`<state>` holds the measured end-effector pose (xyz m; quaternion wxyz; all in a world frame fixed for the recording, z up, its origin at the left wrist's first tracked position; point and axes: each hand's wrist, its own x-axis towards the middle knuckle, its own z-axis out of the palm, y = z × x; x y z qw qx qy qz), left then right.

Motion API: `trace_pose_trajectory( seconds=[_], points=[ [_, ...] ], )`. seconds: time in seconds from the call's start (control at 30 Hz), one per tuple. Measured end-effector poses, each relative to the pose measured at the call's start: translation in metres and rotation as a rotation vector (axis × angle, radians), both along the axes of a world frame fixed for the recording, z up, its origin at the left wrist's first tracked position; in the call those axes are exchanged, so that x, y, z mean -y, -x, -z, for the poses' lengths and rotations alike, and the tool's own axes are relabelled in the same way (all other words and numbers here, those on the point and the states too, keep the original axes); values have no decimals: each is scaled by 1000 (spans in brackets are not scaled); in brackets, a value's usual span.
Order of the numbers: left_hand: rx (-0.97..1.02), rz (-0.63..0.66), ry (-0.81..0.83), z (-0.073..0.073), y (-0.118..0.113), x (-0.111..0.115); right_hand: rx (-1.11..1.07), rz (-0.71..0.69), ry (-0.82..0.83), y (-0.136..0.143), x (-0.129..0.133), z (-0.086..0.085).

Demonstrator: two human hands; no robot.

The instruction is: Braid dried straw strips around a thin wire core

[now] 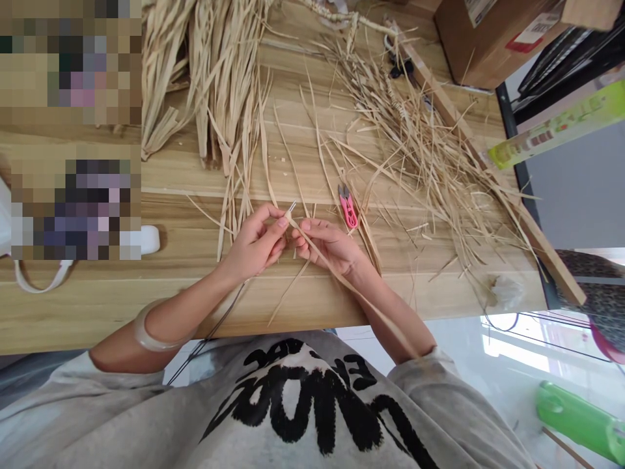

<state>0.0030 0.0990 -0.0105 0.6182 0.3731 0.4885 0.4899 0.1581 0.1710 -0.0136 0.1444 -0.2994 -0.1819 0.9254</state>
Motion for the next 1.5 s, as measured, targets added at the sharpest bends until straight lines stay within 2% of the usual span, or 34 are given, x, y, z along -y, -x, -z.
trace_pose_trajectory(
  seconds=[0.2,0.5,0.6,0.77,1.07,1.33,1.5],
  points=[
    [-20,-2,-11,0,0,1,-32,13,29,1,3,4],
    [-110,-190,-7,-2,9,-6,-95,-125,-40,-3,8,3],
    [-126,-222,1,-2,9,-7,-86,-68,-55,-4,8,3],
    [-143,-202,15,-1,7,-6,-61,56,-125,-4,6,3],
    [-219,-154,-32,4,4,-3,46,143,-219,5,8,-6],
    [-188,-81,-37,5,0,0,233,311,-442,6,11,5],
    [-253,-11,-73,7,-1,1,330,384,-609,7,12,7]
  ],
)
